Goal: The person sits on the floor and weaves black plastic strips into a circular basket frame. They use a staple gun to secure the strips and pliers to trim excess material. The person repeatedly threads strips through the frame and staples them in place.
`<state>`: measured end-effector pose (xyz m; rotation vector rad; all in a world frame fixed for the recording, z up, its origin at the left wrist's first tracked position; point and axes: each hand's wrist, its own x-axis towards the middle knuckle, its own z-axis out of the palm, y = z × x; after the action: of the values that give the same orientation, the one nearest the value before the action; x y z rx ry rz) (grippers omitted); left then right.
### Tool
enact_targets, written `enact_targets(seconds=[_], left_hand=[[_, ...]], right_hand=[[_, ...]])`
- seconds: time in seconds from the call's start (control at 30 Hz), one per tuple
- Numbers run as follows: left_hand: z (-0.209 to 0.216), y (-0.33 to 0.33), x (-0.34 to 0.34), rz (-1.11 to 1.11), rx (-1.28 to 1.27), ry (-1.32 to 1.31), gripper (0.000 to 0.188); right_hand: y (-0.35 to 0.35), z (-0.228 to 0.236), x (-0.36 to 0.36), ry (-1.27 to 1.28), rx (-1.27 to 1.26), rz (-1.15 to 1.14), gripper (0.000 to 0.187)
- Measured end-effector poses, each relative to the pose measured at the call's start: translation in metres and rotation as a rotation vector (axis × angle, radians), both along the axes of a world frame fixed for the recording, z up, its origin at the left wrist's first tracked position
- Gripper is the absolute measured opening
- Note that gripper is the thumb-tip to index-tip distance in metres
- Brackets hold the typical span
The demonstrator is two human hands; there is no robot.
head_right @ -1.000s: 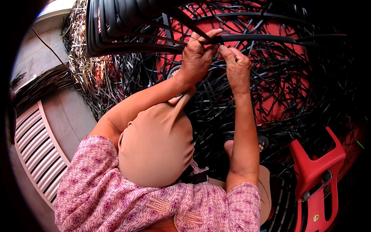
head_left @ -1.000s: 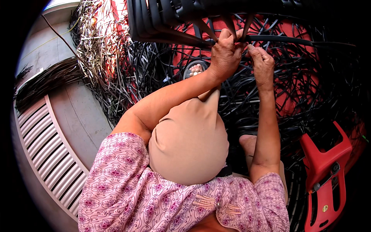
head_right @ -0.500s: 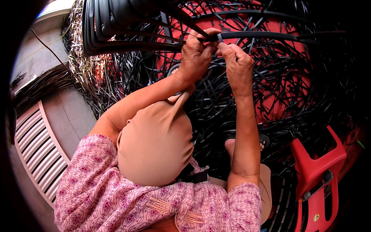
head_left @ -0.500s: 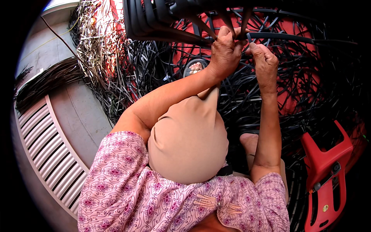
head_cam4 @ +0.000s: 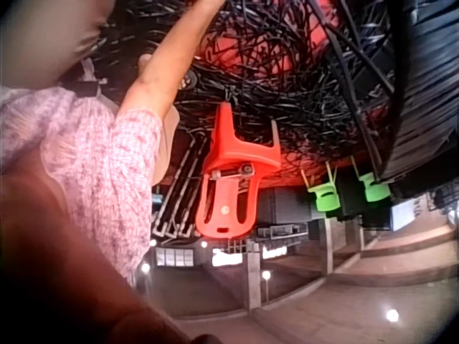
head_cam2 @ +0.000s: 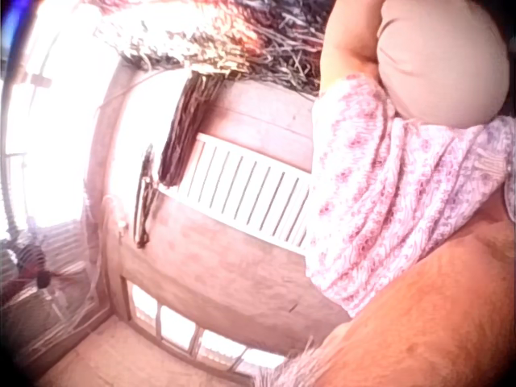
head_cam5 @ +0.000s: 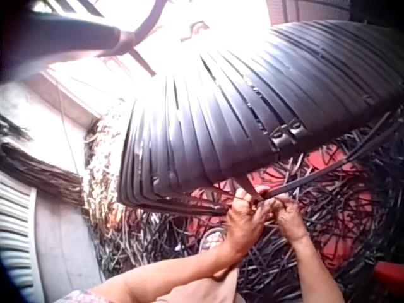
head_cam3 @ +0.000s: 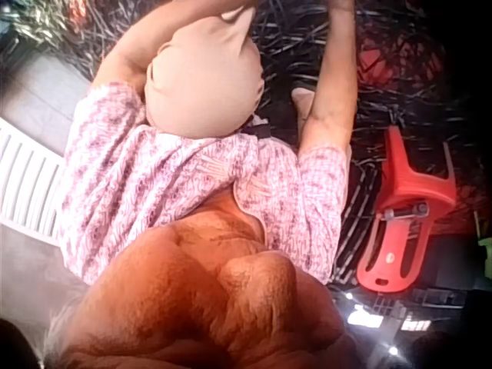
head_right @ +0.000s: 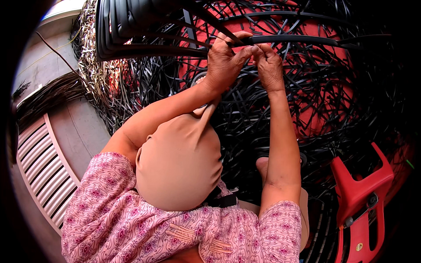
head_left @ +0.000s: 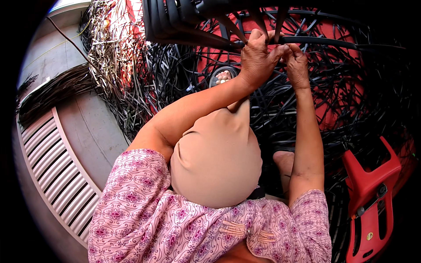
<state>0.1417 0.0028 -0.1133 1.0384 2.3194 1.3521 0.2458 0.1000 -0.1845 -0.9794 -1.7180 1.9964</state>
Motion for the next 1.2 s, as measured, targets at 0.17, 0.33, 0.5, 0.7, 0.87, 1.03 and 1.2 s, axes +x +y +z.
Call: enact_targets(seconds=[0.17,0.33,0.5,0.7,0.87,1.03,1.2], left_hand=[[0.002,0.003,0.005,0.082,0.011,-0.044,0.023],[-0.004,0.005,0.006,0.112,0.068,0.009,0.022],[-0.001,0.004,0.006,0.118,0.040,0.031,0.023],[0.005,0.007,0.008,0.093,-0.008,0.048,0.027],[-0.003,0.001,0.007,0.128,0.023,0.000,0.025],[0.002,0.005,0.007,0.088,0.049,0.010,0.024],[0.005,0.003,0.009,0.106,0.057,-0.022,0.024]], right_hand=[[0.002,0.005,0.002,0.114,-0.175,-0.057,0.029],[0.023,0.036,0.028,-0.075,0.208,-0.428,0.036],[0.053,0.123,-0.016,-0.155,0.826,-0.077,0.024],[0.127,0.044,-0.102,-0.164,1.163,1.419,0.042],[0.089,0.102,-0.108,-0.816,-0.106,1.094,0.030],[0.110,0.060,-0.098,-0.592,0.072,0.844,0.022],[0.106,0.067,-0.076,-0.324,-0.104,0.486,0.011]])
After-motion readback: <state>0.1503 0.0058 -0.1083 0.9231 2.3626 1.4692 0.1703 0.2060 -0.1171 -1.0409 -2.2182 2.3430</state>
